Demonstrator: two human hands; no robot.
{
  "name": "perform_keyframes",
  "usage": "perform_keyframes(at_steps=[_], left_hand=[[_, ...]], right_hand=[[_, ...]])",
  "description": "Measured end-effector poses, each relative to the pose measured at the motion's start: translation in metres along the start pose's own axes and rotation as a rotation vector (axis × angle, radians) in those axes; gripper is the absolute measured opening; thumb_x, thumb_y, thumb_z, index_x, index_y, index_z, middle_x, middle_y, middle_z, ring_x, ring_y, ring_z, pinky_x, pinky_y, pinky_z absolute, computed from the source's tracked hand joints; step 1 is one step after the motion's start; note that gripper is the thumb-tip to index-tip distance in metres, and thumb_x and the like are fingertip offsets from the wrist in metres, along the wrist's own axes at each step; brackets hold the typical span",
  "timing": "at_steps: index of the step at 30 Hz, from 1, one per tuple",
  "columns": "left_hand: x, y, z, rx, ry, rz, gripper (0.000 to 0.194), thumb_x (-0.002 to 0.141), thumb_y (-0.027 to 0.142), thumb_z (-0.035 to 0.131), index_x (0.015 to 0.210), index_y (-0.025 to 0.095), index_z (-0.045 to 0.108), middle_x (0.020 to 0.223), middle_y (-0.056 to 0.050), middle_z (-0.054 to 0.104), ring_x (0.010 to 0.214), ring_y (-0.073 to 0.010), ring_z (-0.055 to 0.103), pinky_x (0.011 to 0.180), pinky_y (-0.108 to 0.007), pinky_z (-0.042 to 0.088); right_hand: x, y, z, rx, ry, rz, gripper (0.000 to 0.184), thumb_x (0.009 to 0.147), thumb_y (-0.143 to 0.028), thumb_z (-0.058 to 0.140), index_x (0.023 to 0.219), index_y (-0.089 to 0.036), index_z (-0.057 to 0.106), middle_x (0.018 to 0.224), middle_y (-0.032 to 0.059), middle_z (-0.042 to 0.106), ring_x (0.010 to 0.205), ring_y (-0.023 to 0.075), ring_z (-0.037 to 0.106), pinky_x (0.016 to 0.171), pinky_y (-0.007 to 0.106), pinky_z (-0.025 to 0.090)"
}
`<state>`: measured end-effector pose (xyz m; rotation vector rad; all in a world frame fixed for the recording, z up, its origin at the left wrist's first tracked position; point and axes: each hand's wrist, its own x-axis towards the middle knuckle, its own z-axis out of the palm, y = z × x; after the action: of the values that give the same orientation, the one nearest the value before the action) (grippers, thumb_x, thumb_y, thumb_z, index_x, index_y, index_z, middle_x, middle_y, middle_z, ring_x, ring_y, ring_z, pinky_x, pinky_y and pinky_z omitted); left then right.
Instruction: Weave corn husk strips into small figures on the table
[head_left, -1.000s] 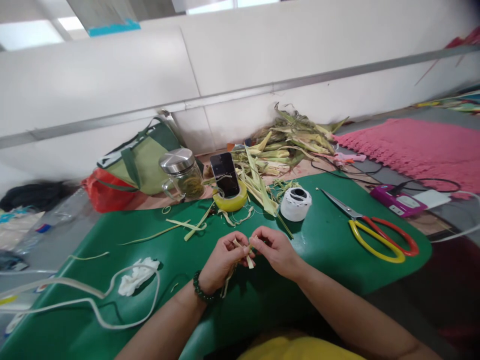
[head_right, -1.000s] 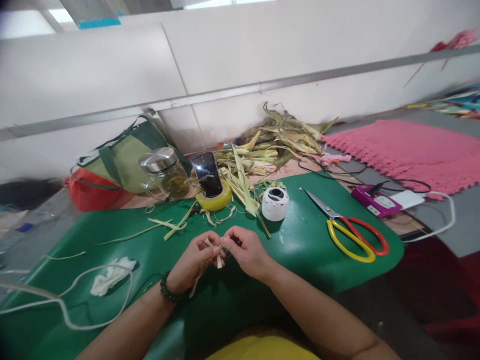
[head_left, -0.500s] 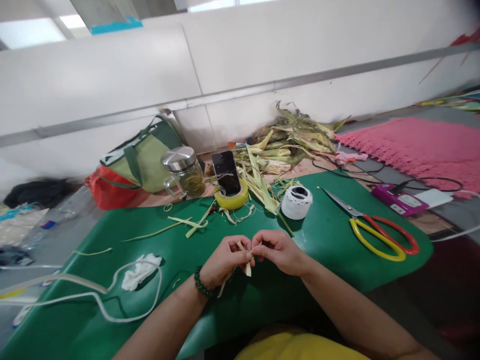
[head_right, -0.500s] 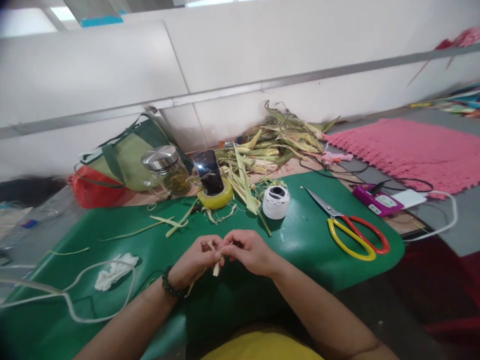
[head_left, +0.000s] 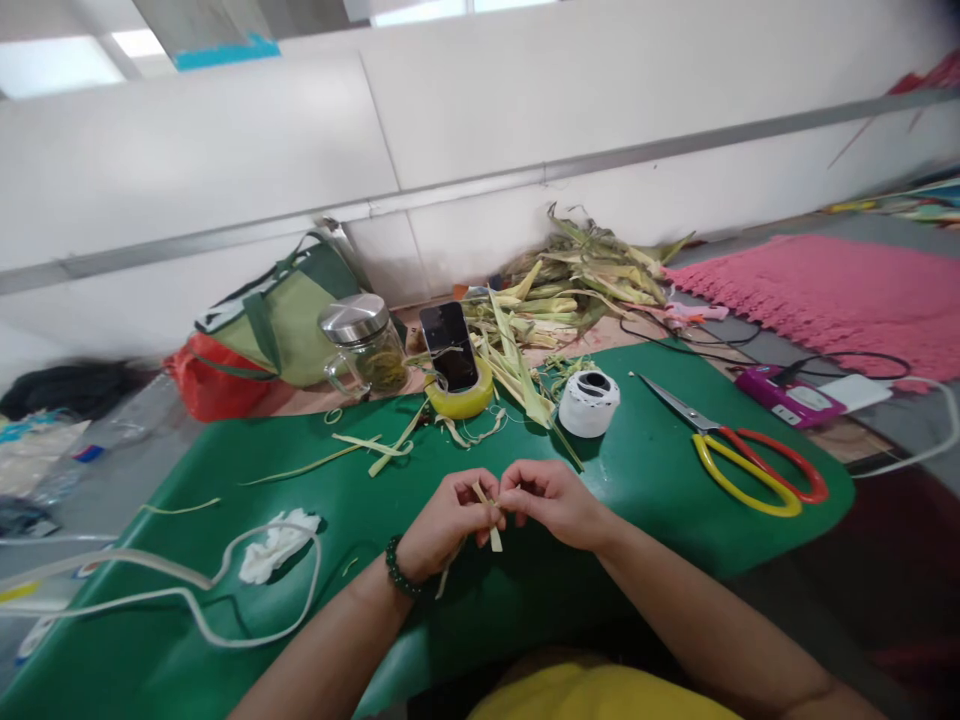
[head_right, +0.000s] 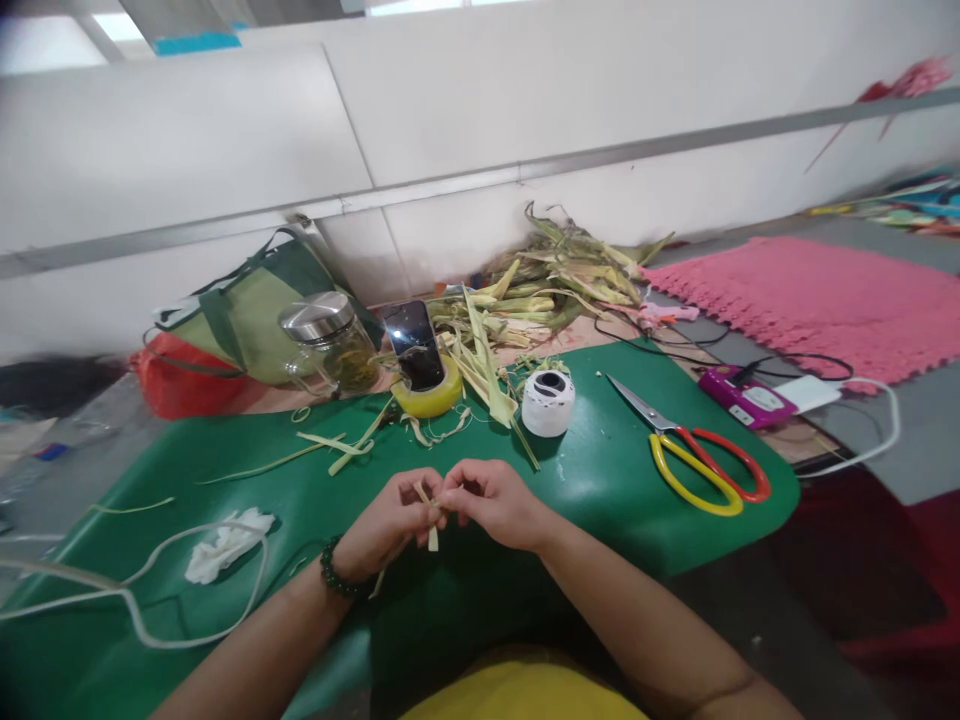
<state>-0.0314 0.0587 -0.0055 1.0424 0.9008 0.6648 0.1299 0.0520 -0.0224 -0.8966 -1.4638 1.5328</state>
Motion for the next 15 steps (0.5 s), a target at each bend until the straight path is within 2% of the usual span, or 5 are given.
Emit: perform_keyframes(at_steps=[4, 10, 15], left_hand=[[0.0015, 0.0001, -0.0032, 0.004, -0.043, -0.034, 0.022, 0.053, 0.024, 0.071, 0.064, 0.014, 0.053, 0.049, 0.003, 0.057, 0.035, -0.0038, 0.04, 0.035, -0.015, 0.029], [0.0017, 0.0, -0.0029, 0.005, 0.001, -0.047, 0.024, 0.055, 0.023, 0.073, 0.065, 0.014, 0.053, 0.056, 0.0, 0.062, 0.039, -0.0044, 0.045, 0.04, -0.016, 0.035], [0.0024, 0.0008, -0.0061, -0.07, -0.01, -0.044, 0.028, 0.054, 0.027, 0.077, 0.065, 0.013, 0.055, 0.056, -0.001, 0.063, 0.041, -0.0061, 0.049, 0.041, -0.017, 0.038]], right_hand=[[0.0016, 0.0026, -0.0001, 0.121, -0.018, 0.068, 0.034, 0.071, -0.047, 0.067, 0.07, -0.015, 0.055, 0.062, -0.0001, 0.061, 0.052, 0.0081, 0.054, 0.052, 0.021, 0.044], [-0.0007, 0.0022, -0.0005, 0.055, 0.01, 0.019, 0.028, 0.075, -0.041, 0.065, 0.071, -0.015, 0.055, 0.064, 0.0014, 0.063, 0.057, 0.0098, 0.056, 0.056, 0.022, 0.044], [0.0012, -0.0002, -0.0028, 0.041, -0.024, -0.012, 0.027, 0.078, -0.041, 0.062, 0.073, -0.015, 0.054, 0.065, 0.001, 0.062, 0.057, 0.0097, 0.054, 0.056, 0.023, 0.043]])
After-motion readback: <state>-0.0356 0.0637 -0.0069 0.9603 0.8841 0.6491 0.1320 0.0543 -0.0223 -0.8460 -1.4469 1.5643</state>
